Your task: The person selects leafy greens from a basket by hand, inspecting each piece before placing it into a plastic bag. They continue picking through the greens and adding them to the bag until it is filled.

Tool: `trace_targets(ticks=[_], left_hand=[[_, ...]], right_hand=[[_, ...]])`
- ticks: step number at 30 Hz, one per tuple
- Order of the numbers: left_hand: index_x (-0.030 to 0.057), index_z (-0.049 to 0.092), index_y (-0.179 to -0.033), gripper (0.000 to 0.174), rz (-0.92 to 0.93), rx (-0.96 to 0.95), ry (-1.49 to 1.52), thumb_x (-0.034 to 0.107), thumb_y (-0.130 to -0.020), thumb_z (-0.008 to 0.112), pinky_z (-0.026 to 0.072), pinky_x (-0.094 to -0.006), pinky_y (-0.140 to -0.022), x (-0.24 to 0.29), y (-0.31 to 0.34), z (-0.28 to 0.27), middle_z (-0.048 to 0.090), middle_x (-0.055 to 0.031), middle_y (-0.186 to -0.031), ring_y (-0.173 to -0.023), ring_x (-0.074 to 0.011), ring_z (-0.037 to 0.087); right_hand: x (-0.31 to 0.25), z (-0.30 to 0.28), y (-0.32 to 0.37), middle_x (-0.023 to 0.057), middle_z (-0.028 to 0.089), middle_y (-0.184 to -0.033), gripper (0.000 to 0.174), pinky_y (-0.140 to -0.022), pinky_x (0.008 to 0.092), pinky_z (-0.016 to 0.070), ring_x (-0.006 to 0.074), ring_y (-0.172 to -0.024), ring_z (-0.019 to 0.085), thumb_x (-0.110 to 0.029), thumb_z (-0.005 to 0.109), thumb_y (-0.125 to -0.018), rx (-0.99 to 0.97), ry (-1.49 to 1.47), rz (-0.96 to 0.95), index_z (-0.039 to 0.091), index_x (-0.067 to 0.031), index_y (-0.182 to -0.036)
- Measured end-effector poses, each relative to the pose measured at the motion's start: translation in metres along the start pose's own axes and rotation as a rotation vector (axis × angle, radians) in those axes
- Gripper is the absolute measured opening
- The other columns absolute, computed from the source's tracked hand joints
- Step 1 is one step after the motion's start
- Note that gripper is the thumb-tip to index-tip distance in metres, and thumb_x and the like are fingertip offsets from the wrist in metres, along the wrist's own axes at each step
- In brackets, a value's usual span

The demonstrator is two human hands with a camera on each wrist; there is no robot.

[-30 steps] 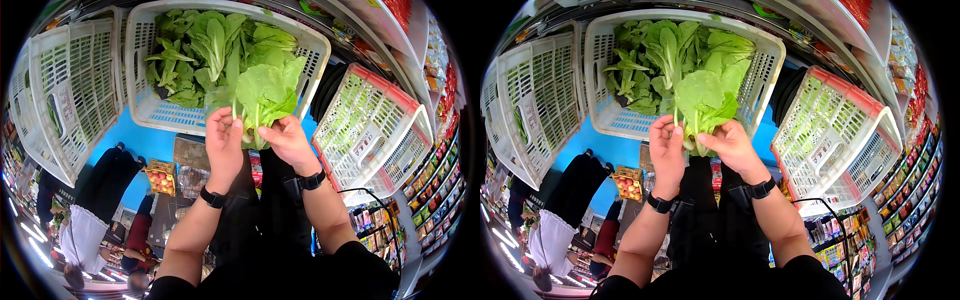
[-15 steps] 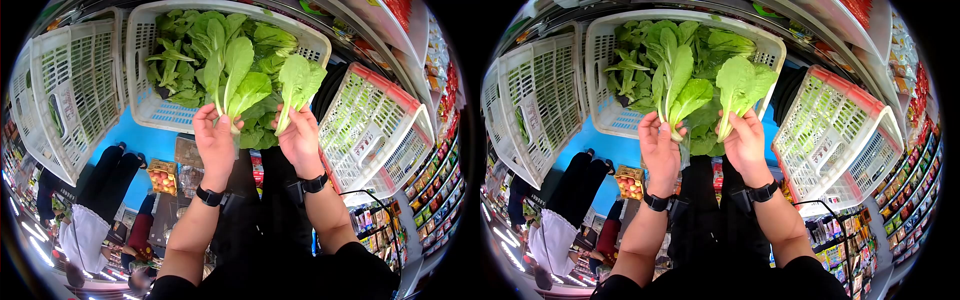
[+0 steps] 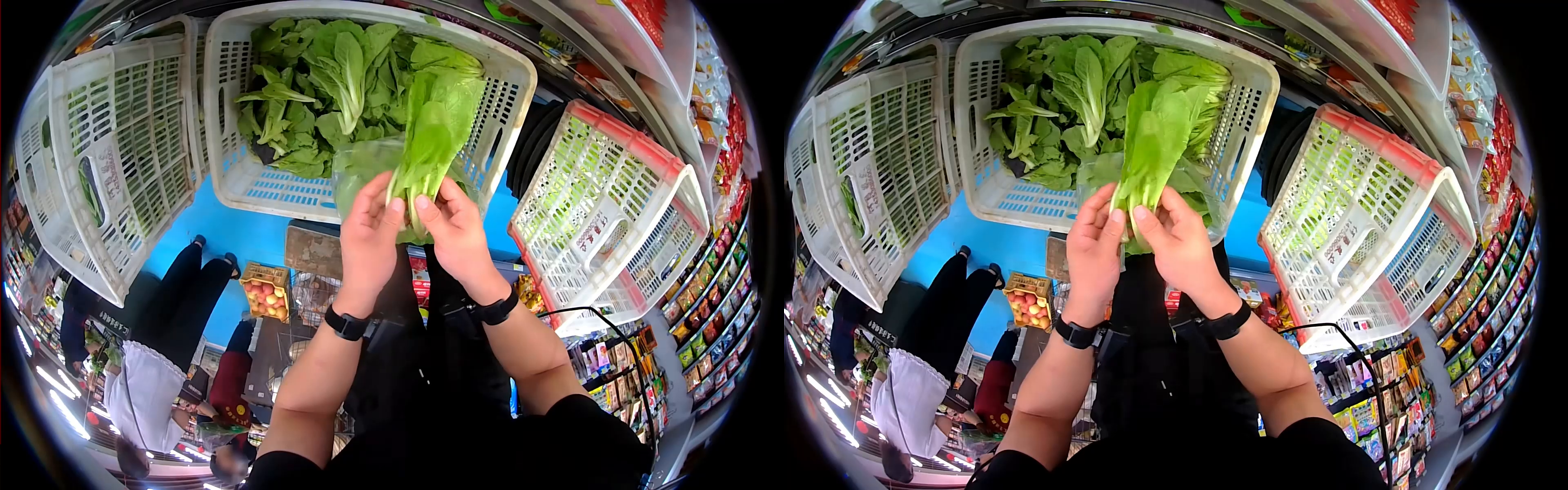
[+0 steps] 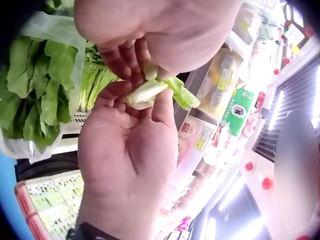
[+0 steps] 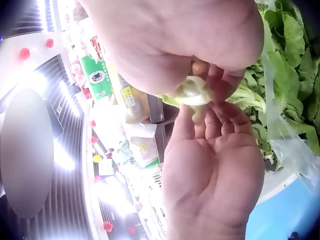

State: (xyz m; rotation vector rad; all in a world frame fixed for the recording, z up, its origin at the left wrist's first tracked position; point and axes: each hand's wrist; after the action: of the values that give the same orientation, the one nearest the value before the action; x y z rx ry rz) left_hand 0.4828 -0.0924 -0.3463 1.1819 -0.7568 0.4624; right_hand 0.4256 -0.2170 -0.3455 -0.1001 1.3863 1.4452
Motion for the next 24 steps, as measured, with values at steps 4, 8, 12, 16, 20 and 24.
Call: trace_targets(ticks=[4,8,12,16,20,24], left_hand=[[0.0013,0.051,-0.142,0.034,-0.117,0.080,0.337,0.014,-0.111,0.053,0.0538,-0.0296,-0.088,-0.008,-0.004,-0.009,0.069,-0.0100,-0.128,-0.098,-0.0128,0.067],[0.0048,0.054,-0.134,0.025,-0.101,0.119,0.414,0.015,-0.111,0.053,0.0533,-0.0284,-0.083,-0.006,-0.004,-0.008,0.069,-0.0106,-0.128,-0.094,-0.0118,0.067],[0.0029,0.054,-0.137,0.029,-0.063,0.099,0.314,0.015,-0.111,0.053,0.0531,-0.0290,-0.088,-0.007,-0.001,-0.007,0.069,-0.0111,-0.130,-0.099,-0.0121,0.068],[-0.0009,0.046,-0.153,0.044,0.093,0.038,-0.184,0.010,-0.111,0.051,0.0497,-0.0302,-0.102,0.000,0.002,0.004,0.066,-0.0122,-0.138,-0.118,-0.0172,0.065],[-0.0015,0.037,-0.160,0.053,0.007,0.016,-0.403,0.009,-0.111,0.051,0.0461,-0.0309,-0.110,0.005,0.012,-0.001,0.058,-0.0136,-0.150,-0.132,-0.0176,0.057],[0.0016,0.039,-0.160,0.051,0.034,0.046,0.028,0.010,-0.111,0.051,0.0492,-0.0315,-0.108,-0.013,0.009,-0.018,0.054,-0.0127,-0.153,-0.134,-0.0177,0.056]], right_hand=[[0.004,-0.010,-0.002,0.0065,0.071,-0.121,0.034,-0.095,0.0282,0.0522,0.0113,-0.105,0.065,-0.017,0.061,-0.108,-0.032,-0.209,0.090,0.058,0.0020,-0.137],[0.004,-0.016,-0.004,0.0072,0.071,-0.121,0.034,-0.095,0.0291,0.0528,0.0125,-0.107,0.066,-0.017,0.061,-0.108,-0.042,-0.216,0.100,0.058,0.0016,-0.137],[0.004,-0.013,-0.007,0.0068,0.071,-0.119,0.031,-0.094,0.0298,0.0535,0.0129,-0.108,0.066,-0.016,0.059,-0.109,-0.004,-0.085,0.065,0.059,0.0010,-0.135],[-0.006,0.005,-0.003,0.0190,0.060,-0.119,0.035,-0.100,0.0427,0.0462,0.0356,-0.112,0.057,-0.022,0.059,-0.106,-0.007,0.662,-0.265,0.057,-0.0003,-0.134],[-0.008,0.014,0.000,0.0258,0.041,-0.159,0.069,-0.118,0.0492,0.0292,0.0447,-0.134,0.041,-0.039,0.048,-0.109,-0.248,0.784,-0.204,0.028,0.0035,-0.160],[-0.009,0.015,-0.011,0.0266,0.044,-0.155,0.072,-0.117,0.0494,0.0316,0.0450,-0.137,0.042,-0.051,0.043,-0.109,-0.386,0.745,-0.181,0.035,0.0008,-0.157]])
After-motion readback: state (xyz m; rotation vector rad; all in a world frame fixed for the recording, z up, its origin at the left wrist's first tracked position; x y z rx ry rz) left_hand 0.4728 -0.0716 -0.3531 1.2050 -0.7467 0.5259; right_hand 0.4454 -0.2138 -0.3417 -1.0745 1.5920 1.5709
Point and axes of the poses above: each hand's wrist, its own y-axis away from the middle knuckle, its own z-axis out of the palm, x = y × z
